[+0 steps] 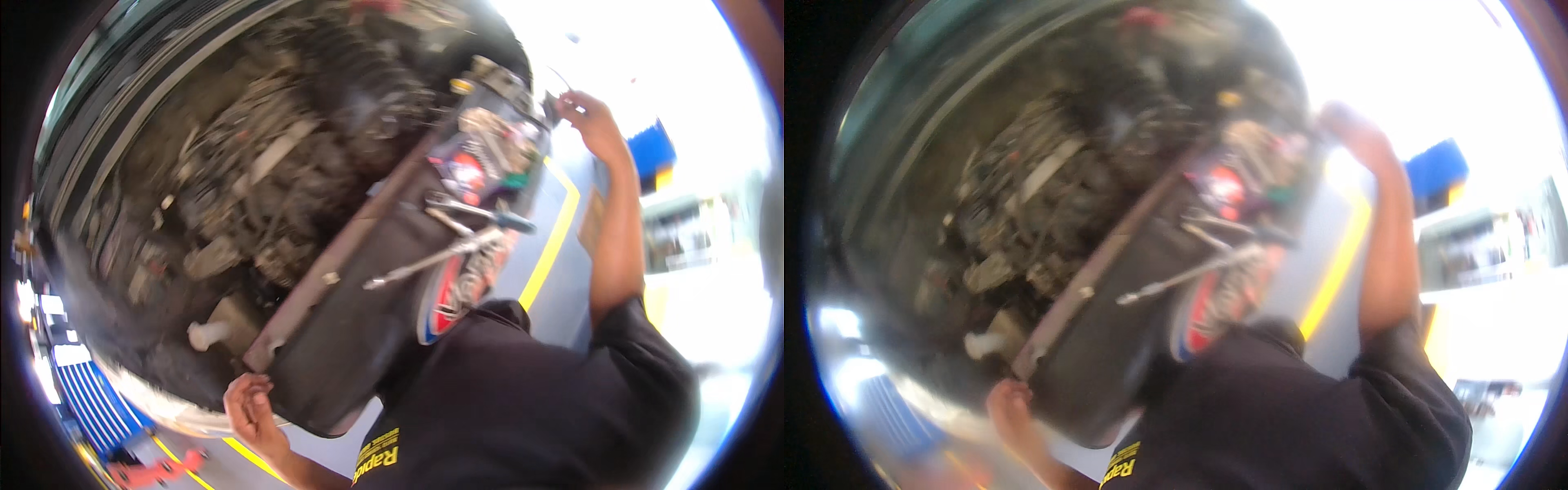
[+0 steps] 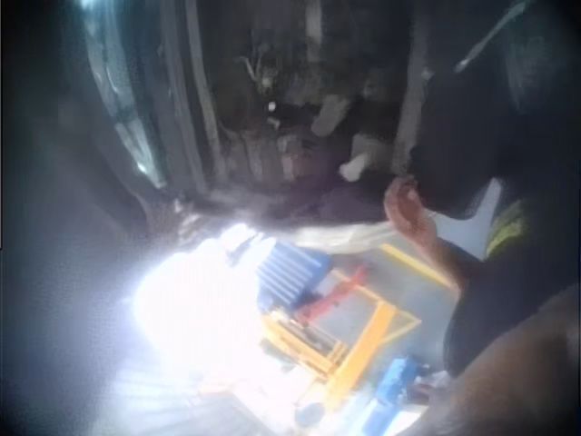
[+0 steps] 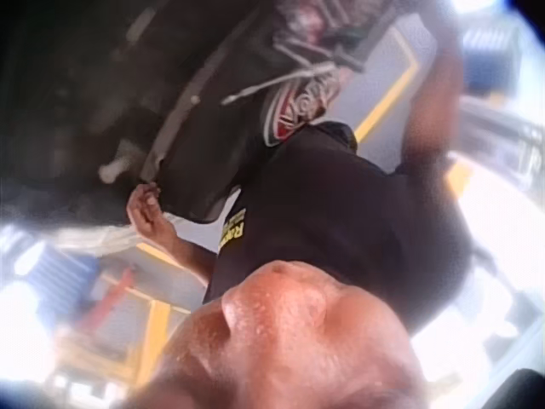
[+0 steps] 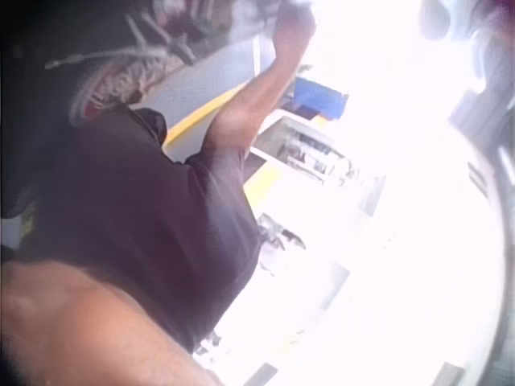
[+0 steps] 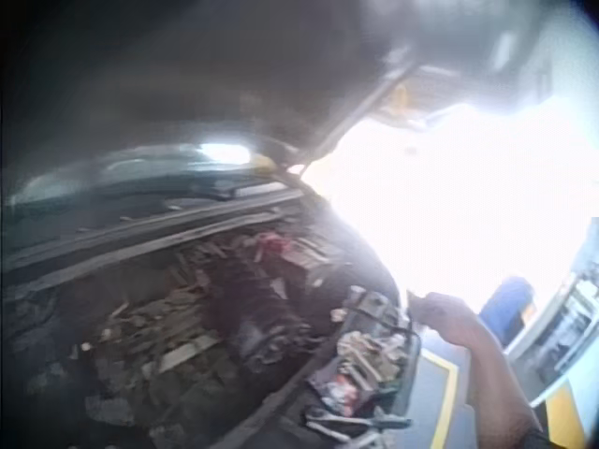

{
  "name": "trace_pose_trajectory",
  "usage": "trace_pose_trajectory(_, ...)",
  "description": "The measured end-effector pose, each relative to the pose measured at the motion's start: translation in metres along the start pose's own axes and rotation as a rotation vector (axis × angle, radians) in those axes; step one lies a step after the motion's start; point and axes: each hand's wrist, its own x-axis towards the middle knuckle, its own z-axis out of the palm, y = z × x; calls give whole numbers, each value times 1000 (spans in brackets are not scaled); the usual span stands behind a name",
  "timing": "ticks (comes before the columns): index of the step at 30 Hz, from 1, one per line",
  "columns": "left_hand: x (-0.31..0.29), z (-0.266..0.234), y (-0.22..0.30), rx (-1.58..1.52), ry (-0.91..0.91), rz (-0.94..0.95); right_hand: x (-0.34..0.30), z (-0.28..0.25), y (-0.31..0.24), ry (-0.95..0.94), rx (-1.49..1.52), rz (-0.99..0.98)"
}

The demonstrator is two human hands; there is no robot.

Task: The person removes spark plugs from the engine using a socket wrench, then installs new spark plugs from a box. The person walks to a service counter to hand over the old spark plugs and returns to the engine bay to continue the installation.

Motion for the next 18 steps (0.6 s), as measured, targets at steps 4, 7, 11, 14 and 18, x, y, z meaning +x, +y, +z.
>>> trace_pose_trajectory(4,-19,29,31,40,-80,35,-38,-15,49,-8,157,-21)
trace_pose_trajectory(7,-41,57,69,57,-195,20,-27,13,89,-90,178,-56)
trace_pose_trajectory(11,-80,100,103,52,-409,-26,4,53,101,-111,88,-298)
trace_pose_trajectory(14,-114,122,122,40,-573,-60,25,65,86,-210,41,-426)
trace_pose_trajectory(18,-173,128,122,-155,-622,1,48,87,75,-394,-75,-554)
